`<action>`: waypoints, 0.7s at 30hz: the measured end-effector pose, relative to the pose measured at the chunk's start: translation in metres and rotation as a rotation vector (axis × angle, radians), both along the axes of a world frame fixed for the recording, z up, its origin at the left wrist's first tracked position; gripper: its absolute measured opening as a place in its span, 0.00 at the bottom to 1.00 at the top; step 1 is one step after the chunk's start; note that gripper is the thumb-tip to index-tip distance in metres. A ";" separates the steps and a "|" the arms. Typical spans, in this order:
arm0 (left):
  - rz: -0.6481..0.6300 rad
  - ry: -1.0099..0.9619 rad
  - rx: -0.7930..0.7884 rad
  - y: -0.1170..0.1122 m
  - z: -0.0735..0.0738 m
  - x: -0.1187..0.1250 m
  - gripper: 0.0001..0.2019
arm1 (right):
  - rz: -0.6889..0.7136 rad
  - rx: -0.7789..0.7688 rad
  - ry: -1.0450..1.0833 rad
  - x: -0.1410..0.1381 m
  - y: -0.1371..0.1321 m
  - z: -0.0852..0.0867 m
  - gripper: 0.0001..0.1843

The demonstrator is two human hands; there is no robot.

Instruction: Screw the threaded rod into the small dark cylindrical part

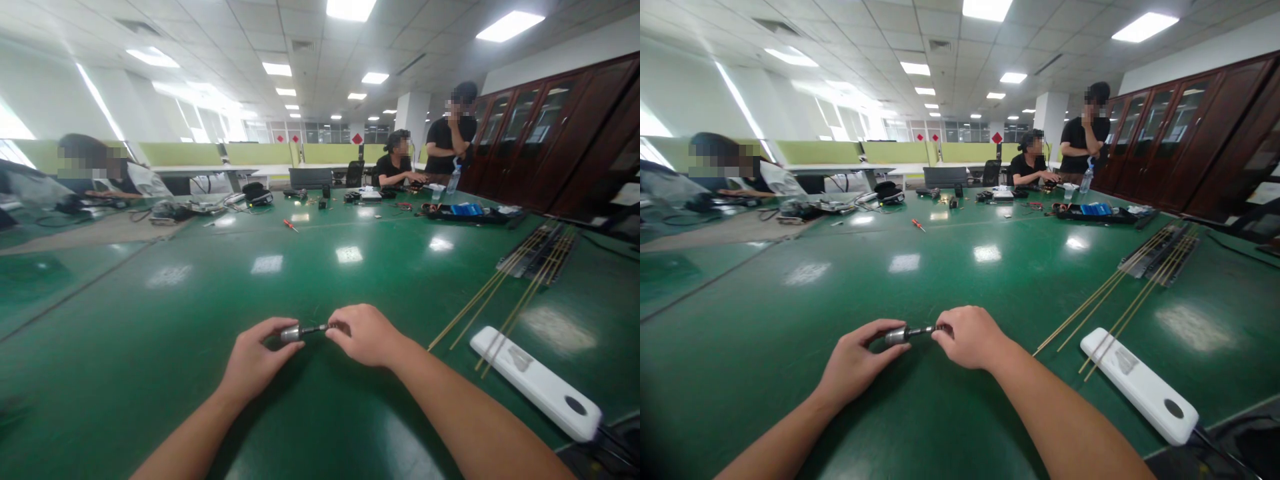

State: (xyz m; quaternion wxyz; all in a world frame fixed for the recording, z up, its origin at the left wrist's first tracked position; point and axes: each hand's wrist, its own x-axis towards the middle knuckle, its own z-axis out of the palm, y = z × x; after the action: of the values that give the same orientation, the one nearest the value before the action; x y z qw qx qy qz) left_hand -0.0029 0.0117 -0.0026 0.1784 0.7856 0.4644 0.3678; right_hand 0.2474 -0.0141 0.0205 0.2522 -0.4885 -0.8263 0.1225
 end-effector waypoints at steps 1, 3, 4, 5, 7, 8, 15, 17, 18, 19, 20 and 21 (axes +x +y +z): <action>0.000 0.000 -0.002 0.000 0.000 0.000 0.16 | -0.001 -0.001 0.001 0.000 0.000 0.000 0.11; 0.001 -0.001 -0.003 0.000 0.000 0.000 0.16 | -0.005 -0.008 0.001 0.000 0.000 0.000 0.11; 0.001 -0.001 -0.004 0.000 0.000 -0.001 0.16 | -0.007 -0.012 0.000 0.000 0.000 0.000 0.11; 0.002 0.000 -0.004 0.000 0.000 -0.001 0.16 | -0.010 -0.015 -0.002 0.000 0.000 0.000 0.11; 0.004 0.001 -0.001 0.000 -0.001 -0.001 0.16 | -0.011 -0.022 -0.002 0.000 0.000 0.001 0.11; 0.003 0.002 0.000 0.000 -0.001 -0.002 0.16 | -0.010 -0.024 -0.002 0.000 0.000 0.001 0.11; 0.007 -0.005 0.007 0.001 -0.001 -0.002 0.16 | -0.013 -0.011 -0.001 0.000 0.000 0.002 0.10; 0.033 -0.023 0.003 0.002 0.001 -0.003 0.17 | -0.016 -0.015 0.008 0.000 0.000 0.004 0.10; 0.053 -0.034 0.000 0.002 0.002 -0.005 0.18 | -0.017 -0.015 0.015 0.001 0.000 0.005 0.10; 0.081 -0.045 -0.003 0.003 0.003 -0.006 0.19 | -0.016 -0.016 0.020 0.001 -0.001 0.005 0.10; 0.113 -0.056 -0.010 0.004 0.004 -0.008 0.20 | -0.016 -0.016 0.023 0.001 -0.001 0.005 0.10; 0.144 -0.072 -0.029 0.005 0.005 -0.009 0.21 | -0.016 -0.017 0.024 0.001 -0.001 0.005 0.10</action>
State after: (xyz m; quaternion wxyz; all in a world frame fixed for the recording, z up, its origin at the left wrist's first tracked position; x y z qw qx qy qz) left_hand -0.0117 0.0165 0.0028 0.1794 0.7340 0.5181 0.4008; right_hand 0.2481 -0.0150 0.0259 0.2589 -0.4959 -0.8181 0.1334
